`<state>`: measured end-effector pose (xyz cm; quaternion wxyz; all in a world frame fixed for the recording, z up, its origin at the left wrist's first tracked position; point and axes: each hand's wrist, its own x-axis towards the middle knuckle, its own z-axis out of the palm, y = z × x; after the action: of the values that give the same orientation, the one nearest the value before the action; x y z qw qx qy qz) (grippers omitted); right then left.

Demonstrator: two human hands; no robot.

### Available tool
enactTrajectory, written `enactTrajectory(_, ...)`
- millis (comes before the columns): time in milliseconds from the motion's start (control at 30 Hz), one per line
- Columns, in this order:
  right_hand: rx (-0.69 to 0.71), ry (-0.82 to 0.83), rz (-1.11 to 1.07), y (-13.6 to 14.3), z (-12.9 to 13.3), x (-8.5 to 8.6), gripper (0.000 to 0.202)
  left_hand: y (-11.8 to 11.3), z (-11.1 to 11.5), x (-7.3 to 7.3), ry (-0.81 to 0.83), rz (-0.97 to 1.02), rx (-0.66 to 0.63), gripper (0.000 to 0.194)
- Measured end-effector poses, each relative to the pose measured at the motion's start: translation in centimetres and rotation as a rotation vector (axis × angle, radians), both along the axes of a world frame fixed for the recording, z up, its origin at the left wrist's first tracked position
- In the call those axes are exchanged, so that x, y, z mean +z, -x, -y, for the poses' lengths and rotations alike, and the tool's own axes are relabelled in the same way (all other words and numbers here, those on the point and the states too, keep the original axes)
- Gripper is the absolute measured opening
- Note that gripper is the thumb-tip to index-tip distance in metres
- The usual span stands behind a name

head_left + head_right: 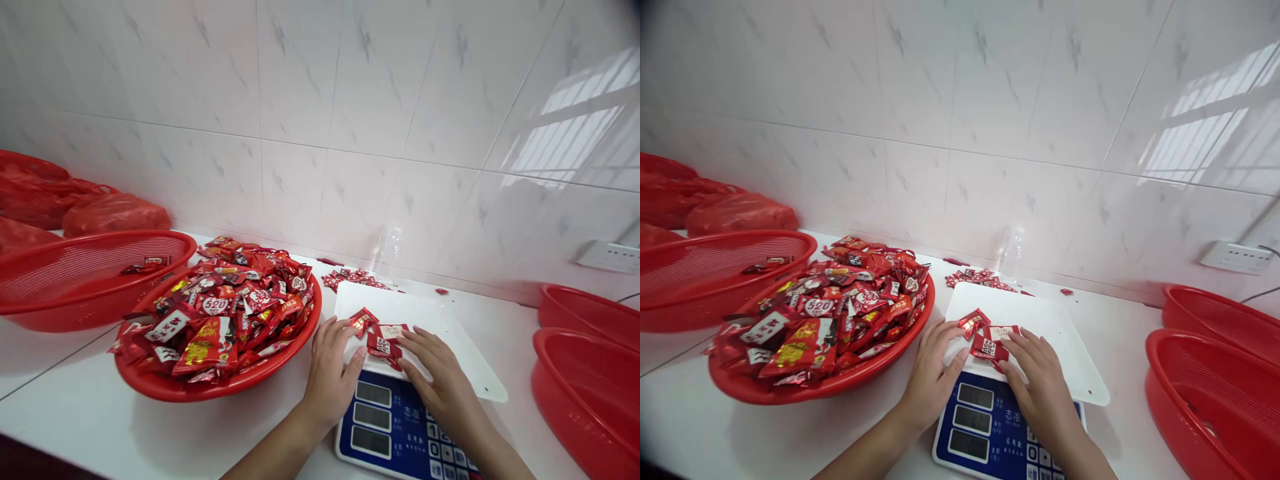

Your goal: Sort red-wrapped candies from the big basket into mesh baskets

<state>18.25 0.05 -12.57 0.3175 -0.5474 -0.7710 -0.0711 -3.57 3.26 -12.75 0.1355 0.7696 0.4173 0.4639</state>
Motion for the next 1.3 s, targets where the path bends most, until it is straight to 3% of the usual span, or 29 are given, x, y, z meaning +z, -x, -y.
enactTrajectory(200, 0.068, -0.362, -0.097, -0.4, 1.0, -1.9, 0.028, -0.2, 1.6, 1.2, -0.012, -0.015, -0.002, 0.023)
enactTrajectory(400, 0.208, -0.476, -0.175, -0.2, 1.4, -2.4, 0.027, 1.4, 3.7, 5.6, -0.062, -0.155, -0.041, 0.027)
enactTrajectory(533, 0.244, -0.435, -0.234, 0.1, 1.9, -2.1, 0.026, 4.8, 2.1, 8.4, -0.022, -0.325, 0.135, 0.029)
enactTrajectory(667, 0.249, -0.410, -0.289, 0.1, 2.2, -1.8, 0.027, 7.3, -0.6, 10.0, 0.105, -0.613, 0.267, 0.041)
enactTrajectory(867, 0.268, -0.421, -0.329, 0.2, 2.4, -1.3, 0.028, 6.9, -3.1, 10.5, 0.207, -0.886, 0.327, 0.049)
enactTrajectory(1133, 0.204, -0.366, -0.350, -0.3, 1.9, -1.7, 0.023, 6.0, -5.0, 10.2, 0.202, -1.018, 0.252, 0.036)
enactTrajectory(1300, 0.151, -0.344, -0.321, -0.4, 1.7, -1.4, 0.021, 6.7, -5.1, 10.0, 0.209, -0.982, 0.296, 0.034)
